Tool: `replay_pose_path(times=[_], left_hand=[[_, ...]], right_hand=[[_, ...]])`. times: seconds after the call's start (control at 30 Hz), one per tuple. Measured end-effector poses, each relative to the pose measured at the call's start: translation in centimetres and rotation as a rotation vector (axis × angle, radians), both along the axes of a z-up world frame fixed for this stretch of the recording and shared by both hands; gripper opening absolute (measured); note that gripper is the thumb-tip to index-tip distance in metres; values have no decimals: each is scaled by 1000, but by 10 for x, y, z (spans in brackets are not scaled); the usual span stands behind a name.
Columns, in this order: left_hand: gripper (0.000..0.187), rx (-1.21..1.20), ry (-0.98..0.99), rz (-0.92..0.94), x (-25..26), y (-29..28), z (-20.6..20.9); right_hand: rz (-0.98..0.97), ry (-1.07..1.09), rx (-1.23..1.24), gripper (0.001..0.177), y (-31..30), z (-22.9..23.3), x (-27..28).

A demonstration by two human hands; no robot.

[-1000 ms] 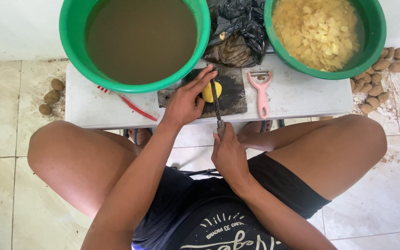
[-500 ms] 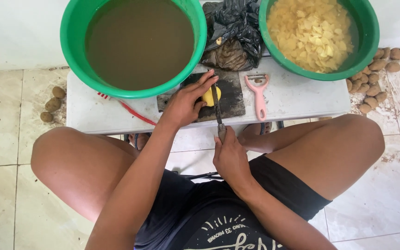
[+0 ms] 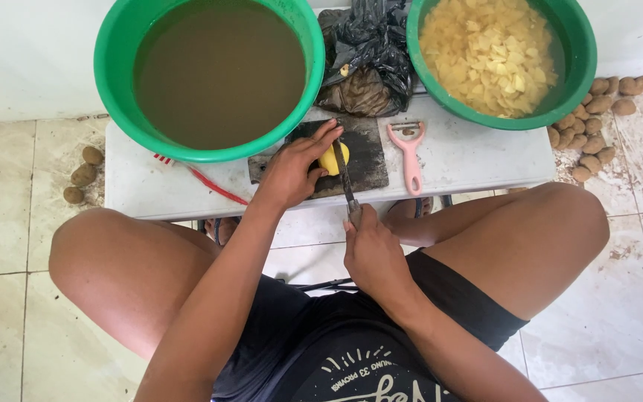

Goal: Slicing a peeled potato into thin rounds using a kitchen knife on a small wooden cutting board.

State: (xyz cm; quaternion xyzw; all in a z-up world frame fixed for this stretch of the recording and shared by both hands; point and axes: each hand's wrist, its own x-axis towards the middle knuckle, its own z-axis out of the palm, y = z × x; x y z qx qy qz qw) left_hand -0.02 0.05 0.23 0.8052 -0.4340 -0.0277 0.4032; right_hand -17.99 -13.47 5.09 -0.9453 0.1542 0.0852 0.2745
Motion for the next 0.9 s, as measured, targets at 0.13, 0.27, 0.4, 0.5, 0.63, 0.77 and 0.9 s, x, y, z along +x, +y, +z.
replay_pose_path(times=[0.13,0.27,0.4,0.5,0.63,0.77,0.9], left_hand=[[81,-7,-22,0,-1,-1,1],[80,-29,15,17,-3,-2,2],[80,-53,35,2,0,1,2],[81,-75,71,-11,4,0,-5],[80,-71,102,-18,5,-2,5],[80,-76,109,-8,2,-2,8],[79,-65,109,-2,2,-2,4]], right_hand=[[15,10,-28,49,2,10,2],[42,27,-15,49,3,19,1],[23,22,15,50,3,26,4],[12,22,39,52,0,31,4],[23,15,53,52,-3,35,7],[14,13,57,51,0,37,7],[0,20,61,51,1,31,5]])
